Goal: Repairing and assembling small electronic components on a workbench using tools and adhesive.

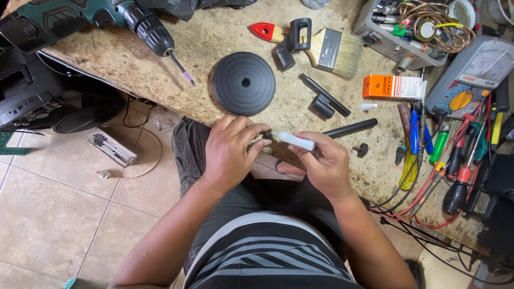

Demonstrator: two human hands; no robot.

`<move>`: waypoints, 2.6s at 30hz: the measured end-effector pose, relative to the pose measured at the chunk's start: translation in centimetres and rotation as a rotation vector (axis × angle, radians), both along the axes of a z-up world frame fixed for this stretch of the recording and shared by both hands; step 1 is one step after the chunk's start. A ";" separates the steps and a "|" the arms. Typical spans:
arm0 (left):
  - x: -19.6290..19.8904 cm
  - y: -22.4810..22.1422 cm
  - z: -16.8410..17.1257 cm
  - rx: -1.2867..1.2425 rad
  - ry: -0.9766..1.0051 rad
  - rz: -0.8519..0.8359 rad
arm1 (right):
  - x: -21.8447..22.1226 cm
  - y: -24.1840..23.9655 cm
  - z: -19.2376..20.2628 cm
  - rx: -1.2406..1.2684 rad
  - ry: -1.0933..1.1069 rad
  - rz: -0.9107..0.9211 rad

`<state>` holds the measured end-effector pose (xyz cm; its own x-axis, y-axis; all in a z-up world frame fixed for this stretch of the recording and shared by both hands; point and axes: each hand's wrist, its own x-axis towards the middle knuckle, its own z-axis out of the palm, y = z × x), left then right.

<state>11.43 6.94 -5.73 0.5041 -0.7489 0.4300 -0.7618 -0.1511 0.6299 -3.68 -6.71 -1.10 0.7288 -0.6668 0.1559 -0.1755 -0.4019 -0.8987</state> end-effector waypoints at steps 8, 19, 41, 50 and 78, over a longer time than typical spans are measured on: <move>0.0 0.0 -0.2 -0.013 -0.004 -0.001 | 0.0 0.1 -0.2 -0.050 -0.004 -0.010; 0.1 0.1 -0.2 -0.009 0.019 -0.013 | 0.0 0.3 -0.3 -0.068 -0.014 -0.006; -1.2 -0.7 -0.5 -0.073 -0.037 0.054 | -4.5 -2.5 -2.9 -0.051 -0.103 -0.029; -1.3 -1.0 0.1 -0.096 -0.011 0.060 | -4.1 -1.9 -2.3 -0.065 -0.129 -0.014; -1.2 -0.9 -0.6 -0.037 -0.005 0.038 | -1.7 -0.1 -0.3 -0.332 -0.042 0.111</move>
